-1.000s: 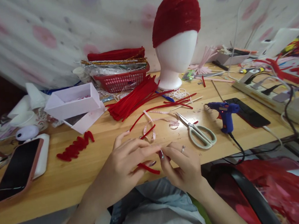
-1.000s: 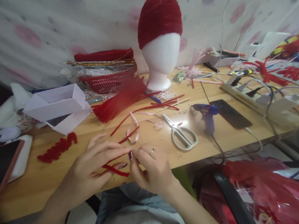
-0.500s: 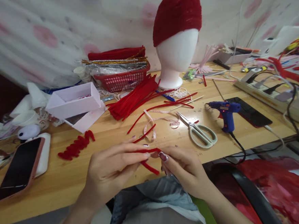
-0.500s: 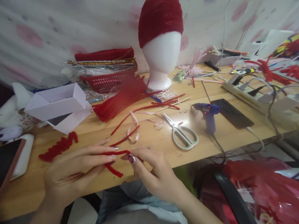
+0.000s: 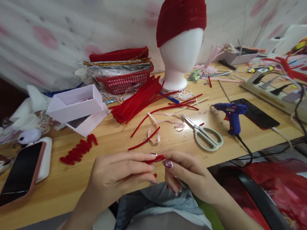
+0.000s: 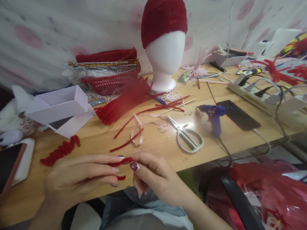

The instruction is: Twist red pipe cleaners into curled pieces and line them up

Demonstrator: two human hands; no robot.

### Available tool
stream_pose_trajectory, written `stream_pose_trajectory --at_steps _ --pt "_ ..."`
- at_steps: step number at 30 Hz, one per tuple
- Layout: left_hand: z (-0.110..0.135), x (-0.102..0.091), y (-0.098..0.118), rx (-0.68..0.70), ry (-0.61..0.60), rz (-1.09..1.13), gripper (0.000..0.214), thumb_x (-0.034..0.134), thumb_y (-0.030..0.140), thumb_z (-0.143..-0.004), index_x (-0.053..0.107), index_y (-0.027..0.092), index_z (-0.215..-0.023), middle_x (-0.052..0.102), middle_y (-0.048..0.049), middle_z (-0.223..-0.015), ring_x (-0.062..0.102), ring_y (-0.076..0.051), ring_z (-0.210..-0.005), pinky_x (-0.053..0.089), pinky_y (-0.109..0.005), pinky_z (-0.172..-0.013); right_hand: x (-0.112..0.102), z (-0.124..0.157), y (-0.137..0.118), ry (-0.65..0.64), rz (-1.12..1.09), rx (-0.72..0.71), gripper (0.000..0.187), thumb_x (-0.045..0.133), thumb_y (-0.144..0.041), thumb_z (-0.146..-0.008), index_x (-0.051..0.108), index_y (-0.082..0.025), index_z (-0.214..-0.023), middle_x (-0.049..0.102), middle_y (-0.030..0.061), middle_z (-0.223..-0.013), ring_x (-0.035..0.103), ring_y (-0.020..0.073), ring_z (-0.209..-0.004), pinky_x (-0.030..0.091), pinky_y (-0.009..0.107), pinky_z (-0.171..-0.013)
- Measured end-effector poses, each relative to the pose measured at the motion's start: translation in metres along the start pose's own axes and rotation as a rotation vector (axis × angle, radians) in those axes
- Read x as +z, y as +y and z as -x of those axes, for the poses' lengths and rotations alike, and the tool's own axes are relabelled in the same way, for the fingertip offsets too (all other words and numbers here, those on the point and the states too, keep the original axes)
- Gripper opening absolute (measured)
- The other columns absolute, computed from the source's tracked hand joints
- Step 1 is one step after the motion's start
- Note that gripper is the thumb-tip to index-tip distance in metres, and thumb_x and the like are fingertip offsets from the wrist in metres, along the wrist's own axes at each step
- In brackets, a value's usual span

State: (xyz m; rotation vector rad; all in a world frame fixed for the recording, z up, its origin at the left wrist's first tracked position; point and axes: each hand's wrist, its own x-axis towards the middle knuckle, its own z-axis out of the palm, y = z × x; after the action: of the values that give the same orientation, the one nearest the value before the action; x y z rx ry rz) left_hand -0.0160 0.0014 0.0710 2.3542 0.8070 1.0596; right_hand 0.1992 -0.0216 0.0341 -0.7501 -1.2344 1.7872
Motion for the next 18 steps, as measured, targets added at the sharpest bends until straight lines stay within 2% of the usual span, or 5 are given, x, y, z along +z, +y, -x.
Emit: stream_pose_trajectory --at_steps 3,6,9,13,18 --pt "-0.0006 -0.0037 -0.0006 0.014 -0.033 -0.02 0.036 0.08 0.023 -0.074 0.069 0.025 -0.108 0.076 -0.0033 -0.107 0.073 -0.015 -0.093 0.061 -0.023 -0.081 -0.0045 -0.0018 0.0039 -0.031 -0.09 0.019 0.026 0.054 -0.039 -0.096 0.064 -0.017 -0.106 0.051 -0.0068 -0.05 0.044 0.0072 -0.042 0.036 0.02 -0.046" --pt "-0.0021 -0.0074 -0.002 0.009 -0.061 -0.013 0.026 0.077 0.022 -0.077 0.07 0.027 -0.101 0.076 -0.0013 -0.109 0.073 -0.014 -0.091 0.061 -0.021 -0.079 -0.0084 -0.0043 0.0069 -0.067 -0.153 0.039 0.026 0.055 -0.038 -0.096 0.064 -0.016 -0.107 0.047 -0.0083 -0.047 0.044 0.0075 -0.041 0.039 0.021 -0.048" --pt "-0.0042 -0.0069 -0.0015 -0.004 0.0 -0.063 0.013 0.073 0.022 -0.082 0.071 0.026 -0.094 0.078 0.0008 -0.098 0.074 -0.012 -0.083 0.061 -0.019 -0.073 -0.009 -0.0057 0.0077 -0.085 -0.156 0.05 0.027 0.055 -0.038 -0.096 0.064 -0.015 -0.106 0.047 -0.0081 -0.048 0.044 0.0072 -0.041 0.039 0.021 -0.048" --pt "-0.0064 -0.002 0.0021 0.026 0.116 -0.187 0.007 0.069 0.023 -0.086 0.07 0.025 -0.092 0.079 0.0026 -0.087 0.074 -0.01 -0.075 0.06 -0.017 -0.071 -0.0068 -0.0045 0.0057 -0.103 -0.142 0.065 0.027 0.053 -0.037 -0.097 0.062 -0.015 -0.109 0.049 -0.0081 -0.048 0.044 0.0069 -0.042 0.038 0.02 -0.048" --pt "-0.0024 0.0005 0.0036 0.05 0.116 -0.279 0.011 0.066 0.02 -0.088 0.07 0.028 -0.095 0.078 0.0049 -0.089 0.074 -0.011 -0.075 0.061 -0.019 -0.073 -0.0047 -0.0029 0.0007 -0.118 -0.119 0.082 0.028 0.054 -0.037 -0.097 0.059 -0.014 -0.113 0.05 -0.0084 -0.05 0.041 0.0061 -0.041 0.036 0.019 -0.046"
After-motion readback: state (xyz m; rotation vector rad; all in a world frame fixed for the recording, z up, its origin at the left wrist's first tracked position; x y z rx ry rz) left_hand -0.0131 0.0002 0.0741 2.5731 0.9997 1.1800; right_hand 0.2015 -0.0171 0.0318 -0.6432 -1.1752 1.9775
